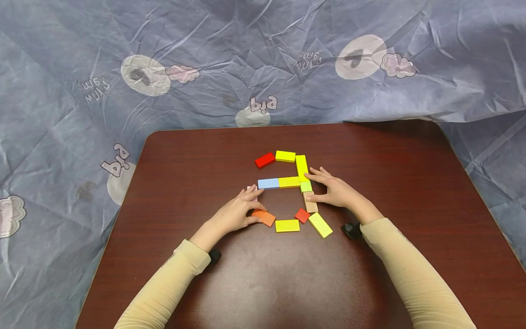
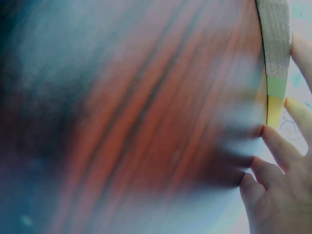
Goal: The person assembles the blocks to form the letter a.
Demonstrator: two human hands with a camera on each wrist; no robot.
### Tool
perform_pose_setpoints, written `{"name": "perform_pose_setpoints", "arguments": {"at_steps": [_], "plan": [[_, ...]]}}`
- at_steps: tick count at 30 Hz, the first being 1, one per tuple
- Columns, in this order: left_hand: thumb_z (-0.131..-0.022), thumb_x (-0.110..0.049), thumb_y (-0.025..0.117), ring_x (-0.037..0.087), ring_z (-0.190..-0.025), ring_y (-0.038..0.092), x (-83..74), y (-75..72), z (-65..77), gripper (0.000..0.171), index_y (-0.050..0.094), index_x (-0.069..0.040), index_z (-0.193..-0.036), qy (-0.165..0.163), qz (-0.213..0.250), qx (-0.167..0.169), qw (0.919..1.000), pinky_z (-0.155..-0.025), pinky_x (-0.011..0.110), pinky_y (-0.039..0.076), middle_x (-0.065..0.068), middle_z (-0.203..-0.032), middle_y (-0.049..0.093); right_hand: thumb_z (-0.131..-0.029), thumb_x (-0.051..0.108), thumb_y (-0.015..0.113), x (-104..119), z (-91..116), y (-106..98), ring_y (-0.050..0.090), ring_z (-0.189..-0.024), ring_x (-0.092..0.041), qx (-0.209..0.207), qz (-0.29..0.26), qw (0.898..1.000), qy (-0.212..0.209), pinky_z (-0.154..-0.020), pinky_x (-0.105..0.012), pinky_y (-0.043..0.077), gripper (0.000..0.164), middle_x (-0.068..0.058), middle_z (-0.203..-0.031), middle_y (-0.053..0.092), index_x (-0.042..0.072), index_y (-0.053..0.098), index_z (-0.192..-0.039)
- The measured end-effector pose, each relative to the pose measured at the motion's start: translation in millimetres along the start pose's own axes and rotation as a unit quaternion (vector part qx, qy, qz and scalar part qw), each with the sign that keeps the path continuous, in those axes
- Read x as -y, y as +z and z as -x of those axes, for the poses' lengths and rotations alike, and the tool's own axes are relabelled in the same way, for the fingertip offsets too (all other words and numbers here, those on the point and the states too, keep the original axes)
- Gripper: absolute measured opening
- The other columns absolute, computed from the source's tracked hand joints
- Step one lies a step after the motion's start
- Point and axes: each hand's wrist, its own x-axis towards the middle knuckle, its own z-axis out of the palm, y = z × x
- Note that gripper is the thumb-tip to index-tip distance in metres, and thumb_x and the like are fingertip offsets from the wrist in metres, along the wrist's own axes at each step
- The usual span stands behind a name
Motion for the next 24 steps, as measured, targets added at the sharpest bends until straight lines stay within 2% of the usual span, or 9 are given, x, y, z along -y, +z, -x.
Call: {"name": "perform_pose_setpoints", "arguments": {"at_steps": [9,14,18,24], "plan": [[-0.086,-0.021,0.077,0.042,-0.145,0.032,3.4,0.4,0.7,0.024,0.074,-0.014,-0.109,-0.002,0.012,-0.002,0.9999,-0.118,0.053,0.027,0.022,-0.15,0.045,-0.083,0.047,0.075,0,0,0,0.01,-0.153,-0.037,-0.001,0.002,1.0,0.004,-0.115,-0.065,0.023,0.083,-0.009,-0.164,0.023,0.02,0.039,-0.153],[-0.086,-0.02,0.078,0.041,-0.146,0.031,-0.4,-0.6,0.3,0.026,0.074,-0.013,-0.111,-0.009,0.01,0.0,0.9999,-0.118,0.053,0.026,0.022,-0.151,0.044,-0.083,0.047,0.076,0,0,0,0.01,-0.152,-0.038,-0.003,0.003,1.0,0.002,-0.114,-0.065,0.024,0.082,-0.01,-0.164,0.024,0.02,0.039,-0.152],[-0.086,-0.024,0.078,0.039,-0.147,0.029,-15.0,-1.9,-4.3,0.031,0.074,-0.014,-0.115,-0.016,0.003,0.016,0.9997,-0.118,0.054,0.025,0.018,-0.153,0.042,-0.083,0.045,0.076,1,-1,0,0.011,-0.152,-0.038,-0.003,0.005,1.0,0.002,-0.114,-0.064,0.025,0.082,-0.01,-0.163,0.025,0.02,0.04,-0.152],[-0.085,-0.039,0.077,0.037,-0.149,0.026,-44.2,5.8,-19.6,0.037,0.074,-0.014,-0.111,0.01,-0.048,0.058,0.9971,-0.118,0.055,0.026,0.015,-0.155,0.04,-0.083,0.046,0.076,2,-1,0,0.011,-0.152,-0.04,-0.001,0.007,1.0,0.008,-0.114,-0.066,0.025,0.081,-0.012,-0.163,0.025,0.019,0.04,-0.152]]}}
